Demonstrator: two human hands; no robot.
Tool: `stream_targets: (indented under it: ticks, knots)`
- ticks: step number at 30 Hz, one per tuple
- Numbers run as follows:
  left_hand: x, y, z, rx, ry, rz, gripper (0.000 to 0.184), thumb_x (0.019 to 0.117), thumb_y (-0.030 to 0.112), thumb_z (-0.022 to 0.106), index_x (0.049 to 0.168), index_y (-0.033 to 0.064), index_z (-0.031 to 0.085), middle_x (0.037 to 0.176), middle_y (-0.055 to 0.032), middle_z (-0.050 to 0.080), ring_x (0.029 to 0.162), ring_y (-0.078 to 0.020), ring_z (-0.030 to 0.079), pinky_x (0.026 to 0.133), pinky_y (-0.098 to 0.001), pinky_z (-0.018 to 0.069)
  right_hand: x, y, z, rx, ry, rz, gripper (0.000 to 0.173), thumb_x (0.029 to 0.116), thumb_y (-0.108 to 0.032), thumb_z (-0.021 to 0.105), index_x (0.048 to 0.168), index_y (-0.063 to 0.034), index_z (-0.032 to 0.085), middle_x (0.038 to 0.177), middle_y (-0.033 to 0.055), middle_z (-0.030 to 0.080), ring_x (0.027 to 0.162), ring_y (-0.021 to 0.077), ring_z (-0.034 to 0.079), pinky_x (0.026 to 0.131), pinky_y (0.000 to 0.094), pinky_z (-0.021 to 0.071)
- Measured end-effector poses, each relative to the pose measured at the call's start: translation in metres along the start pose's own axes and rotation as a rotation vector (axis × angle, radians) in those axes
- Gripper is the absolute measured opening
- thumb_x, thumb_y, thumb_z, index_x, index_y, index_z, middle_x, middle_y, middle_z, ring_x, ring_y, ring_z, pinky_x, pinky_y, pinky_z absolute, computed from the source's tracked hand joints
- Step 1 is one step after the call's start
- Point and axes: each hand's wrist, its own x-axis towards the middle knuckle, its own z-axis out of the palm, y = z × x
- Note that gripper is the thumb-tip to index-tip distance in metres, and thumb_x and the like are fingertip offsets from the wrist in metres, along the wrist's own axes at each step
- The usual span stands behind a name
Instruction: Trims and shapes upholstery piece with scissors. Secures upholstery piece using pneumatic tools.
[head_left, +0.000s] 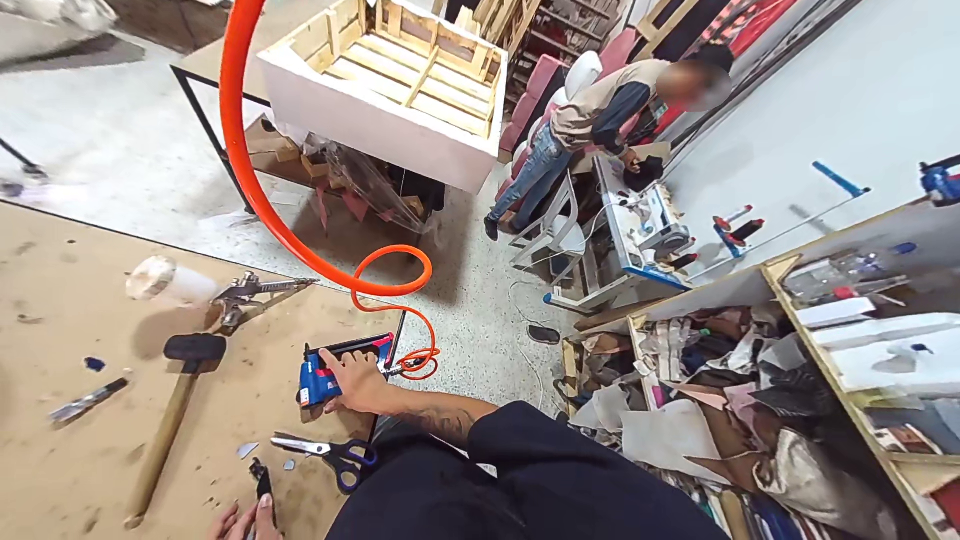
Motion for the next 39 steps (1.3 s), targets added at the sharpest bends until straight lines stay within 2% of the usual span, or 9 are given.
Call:
stream_targets:
  ticks: [8,11,14,17,20,22,24,29,39]
  knots:
    - [0.005,-0.003,-0.004,-0.016,-0.068,0.081,0.037,0.0994,0.032,0.067,0.112,-0.0027,0.073,0.141,-0.0277,0.056,0.134,-0.0394,0.053,0.114,-0.0523,0.0430,-0.006,-0.002,-0.012,0.080,0.064,0.004,0.116,0.0706,-0.054,0.089,0.164,-0.0283,0.025,0.135,0.0269,0.059,0.125,0.0474,0.056,0.101,0.0680,0.0462]
    - [-0.003,0.000,-0.011,-0.037,-0.055,0.038,0.037,0.0994,0.038,0.065,0.112,0.0055,0.077,0.140,-0.0207,0.060,0.133,-0.0316,0.056,0.113,-0.0469,0.0457,-0.016,0.001,-0.003,0.120,0.071,-0.058,0.109,0.0756,-0.051,0.085,0.164,-0.0250,0.028,0.136,0.0286,0.060,0.125,0.0486,0.056,0.103,0.0681,0.0461]
    - [0.000,-0.003,-0.020,-0.104,-0.091,-0.142,0.031,0.0991,0.034,0.067,0.114,0.0082,0.076,0.144,-0.0143,0.057,0.137,-0.0245,0.051,0.117,-0.0428,0.0424,-0.025,0.001,-0.002,0.115,0.002,-0.187,0.105,0.0804,-0.036,0.087,0.165,-0.0263,0.025,0.132,0.0243,0.065,0.116,0.0472,0.063,0.093,0.0700,0.0503]
    - [0.014,-0.009,-0.013,-0.175,-0.094,-0.177,0.023,0.0974,0.027,0.069,0.107,0.0079,0.078,0.141,-0.0137,0.058,0.135,-0.0265,0.050,0.117,-0.0438,0.0406,-0.032,-0.015,-0.023,-0.014,-0.038,-0.211,0.085,0.0921,-0.030,0.072,0.163,-0.0179,0.028,0.115,0.0212,0.071,0.099,0.0406,0.071,0.082,0.0647,0.0565]
    - [0.013,-0.012,-0.011,-0.224,-0.087,-0.181,0.020,0.0975,0.024,0.069,0.105,0.0086,0.079,0.140,-0.0114,0.058,0.135,-0.0244,0.050,0.117,-0.0410,0.0408,-0.057,-0.039,-0.040,-0.084,-0.117,-0.196,0.045,0.0966,-0.036,0.065,0.127,-0.0033,0.063,0.091,0.0185,0.071,0.084,0.0350,0.071,0.075,0.0598,0.0567]
    - [0.012,-0.014,-0.011,-0.242,-0.080,-0.169,0.018,0.0979,0.022,0.068,0.103,0.0084,0.079,0.139,-0.0107,0.059,0.135,-0.0244,0.049,0.118,-0.0401,0.0394,-0.071,-0.050,-0.042,-0.058,-0.173,-0.278,0.040,0.0956,-0.043,0.067,0.099,-0.0040,0.071,0.078,0.0103,0.070,0.072,0.0246,0.070,0.067,0.0509,0.0578]
    - [0.012,-0.015,-0.012,-0.252,-0.082,-0.160,0.018,0.0981,0.020,0.067,0.101,0.0080,0.079,0.138,-0.0109,0.059,0.135,-0.0248,0.049,0.118,-0.0394,0.0390,-0.081,-0.059,-0.034,-0.011,-0.219,-0.399,0.038,0.0952,-0.044,0.068,0.092,-0.0066,0.071,0.072,0.0048,0.069,0.065,0.0165,0.068,0.062,0.0430,0.0579]
    - [0.013,-0.021,-0.011,-0.252,-0.068,-0.094,0.019,0.0987,0.022,0.066,0.098,0.0084,0.079,0.136,-0.0110,0.060,0.130,-0.0258,0.051,0.115,-0.0389,0.0408,-0.079,-0.082,-0.010,-0.029,-0.214,-0.584,0.032,0.0957,-0.039,0.068,0.095,-0.0070,0.072,0.071,0.0042,0.069,0.064,0.0159,0.068,0.059,0.0404,0.0570]
    - [0.013,-0.025,-0.012,-0.351,-0.035,-0.081,0.016,0.0981,0.015,0.066,0.096,0.0066,0.079,0.131,-0.0113,0.063,0.127,-0.0249,0.054,0.113,-0.0375,0.0422,-0.070,-0.105,-0.003,-0.174,-0.251,-0.580,0.031,0.0954,-0.037,0.068,0.098,-0.0070,0.072,0.074,0.0051,0.070,0.066,0.0167,0.069,0.061,0.0393,0.0570]
